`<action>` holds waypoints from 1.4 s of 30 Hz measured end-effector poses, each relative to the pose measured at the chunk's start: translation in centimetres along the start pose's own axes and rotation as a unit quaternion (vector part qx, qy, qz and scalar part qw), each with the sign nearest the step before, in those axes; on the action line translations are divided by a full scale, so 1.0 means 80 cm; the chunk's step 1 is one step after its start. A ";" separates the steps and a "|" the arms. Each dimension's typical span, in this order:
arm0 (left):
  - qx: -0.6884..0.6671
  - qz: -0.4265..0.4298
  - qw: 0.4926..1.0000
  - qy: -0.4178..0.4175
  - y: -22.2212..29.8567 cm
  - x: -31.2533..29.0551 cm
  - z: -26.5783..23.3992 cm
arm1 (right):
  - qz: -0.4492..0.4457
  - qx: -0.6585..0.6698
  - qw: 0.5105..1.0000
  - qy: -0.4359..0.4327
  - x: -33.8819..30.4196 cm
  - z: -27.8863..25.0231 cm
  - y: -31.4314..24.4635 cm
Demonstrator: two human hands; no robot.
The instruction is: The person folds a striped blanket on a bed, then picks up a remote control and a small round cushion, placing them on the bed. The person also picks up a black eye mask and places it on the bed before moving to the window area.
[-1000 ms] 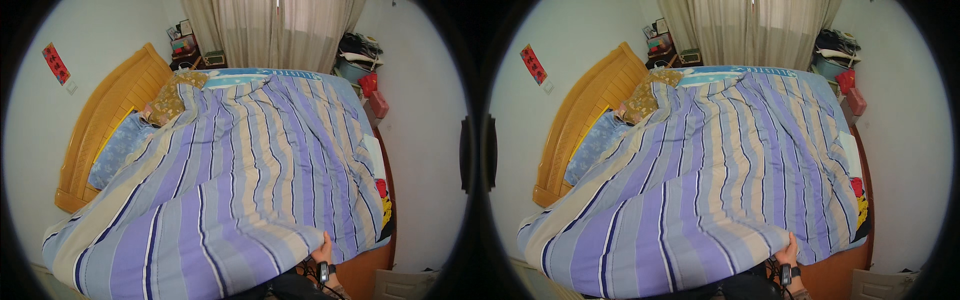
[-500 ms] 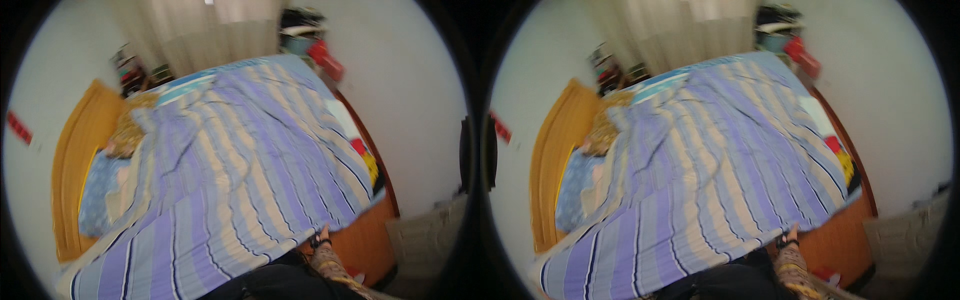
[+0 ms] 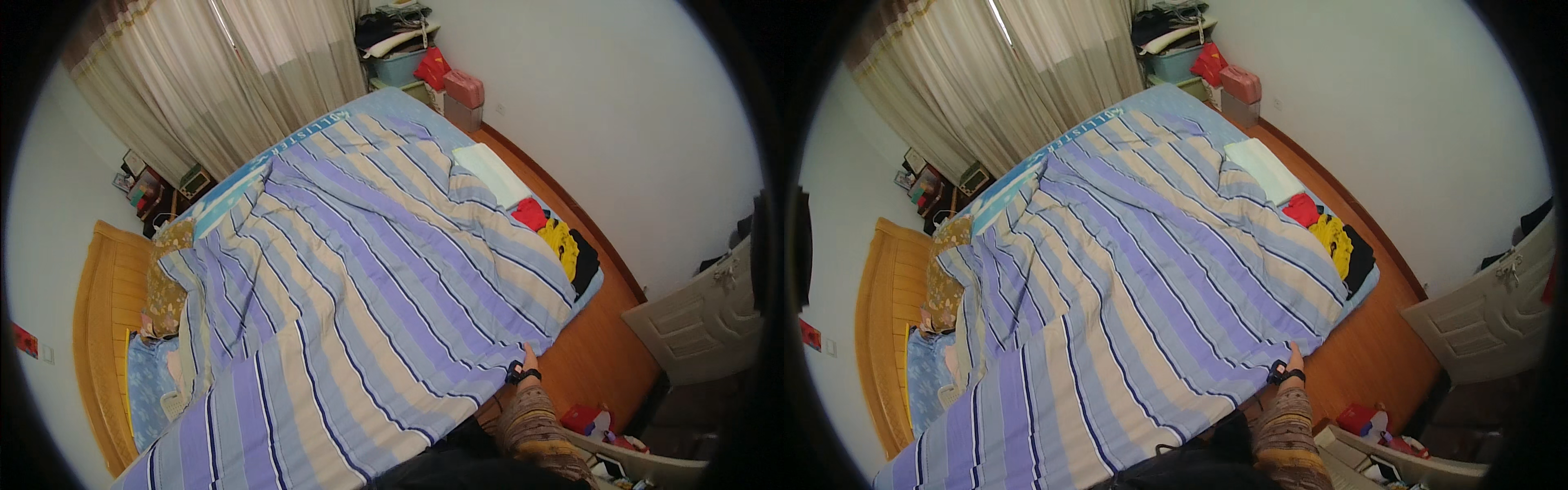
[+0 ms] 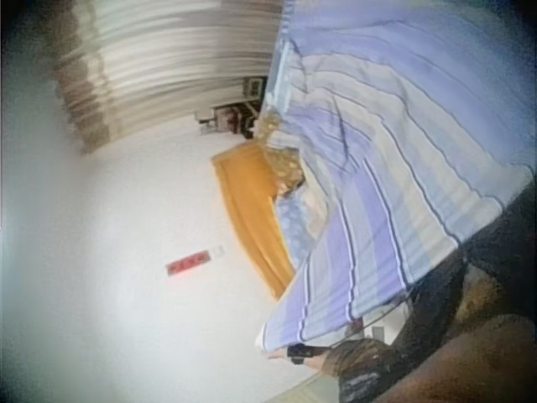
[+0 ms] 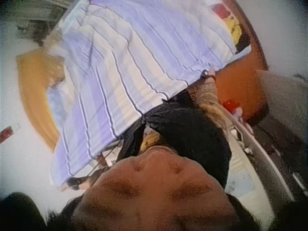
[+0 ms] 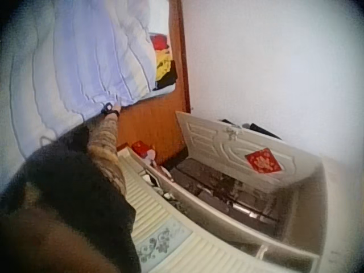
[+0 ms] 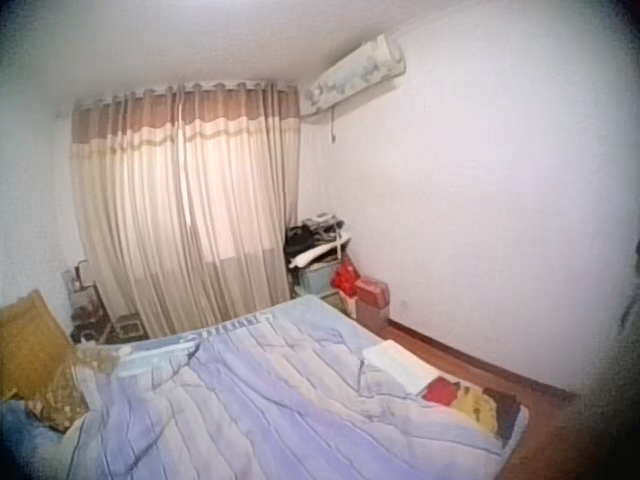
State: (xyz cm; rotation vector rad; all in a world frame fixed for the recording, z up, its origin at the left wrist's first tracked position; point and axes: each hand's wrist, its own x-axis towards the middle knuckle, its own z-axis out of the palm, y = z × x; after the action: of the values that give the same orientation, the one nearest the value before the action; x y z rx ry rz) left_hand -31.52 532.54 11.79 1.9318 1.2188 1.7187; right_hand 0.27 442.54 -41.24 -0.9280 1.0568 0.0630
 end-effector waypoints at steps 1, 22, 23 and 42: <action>-0.002 0.000 1.000 -0.004 0.006 0.002 0.004 | -0.015 -0.067 0.998 -0.002 0.009 0.005 -0.015; -0.115 -0.023 0.993 -0.017 -0.014 0.005 -0.030 | -0.569 0.067 0.818 -0.058 -0.323 0.016 -0.809; -0.124 -0.026 0.992 -0.010 -0.021 0.003 -0.041 | -0.563 0.074 0.822 -0.051 -0.330 -0.017 -0.780; -0.091 -0.070 0.983 0.145 -0.092 -0.040 -0.358 | -0.407 0.013 0.913 0.033 -0.277 -0.130 -0.625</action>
State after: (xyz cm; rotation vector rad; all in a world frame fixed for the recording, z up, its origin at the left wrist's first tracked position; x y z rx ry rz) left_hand -60.43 525.66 11.78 1.4925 1.2092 2.0081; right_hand 4.10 411.98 5.13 -1.2886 0.6589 -0.6786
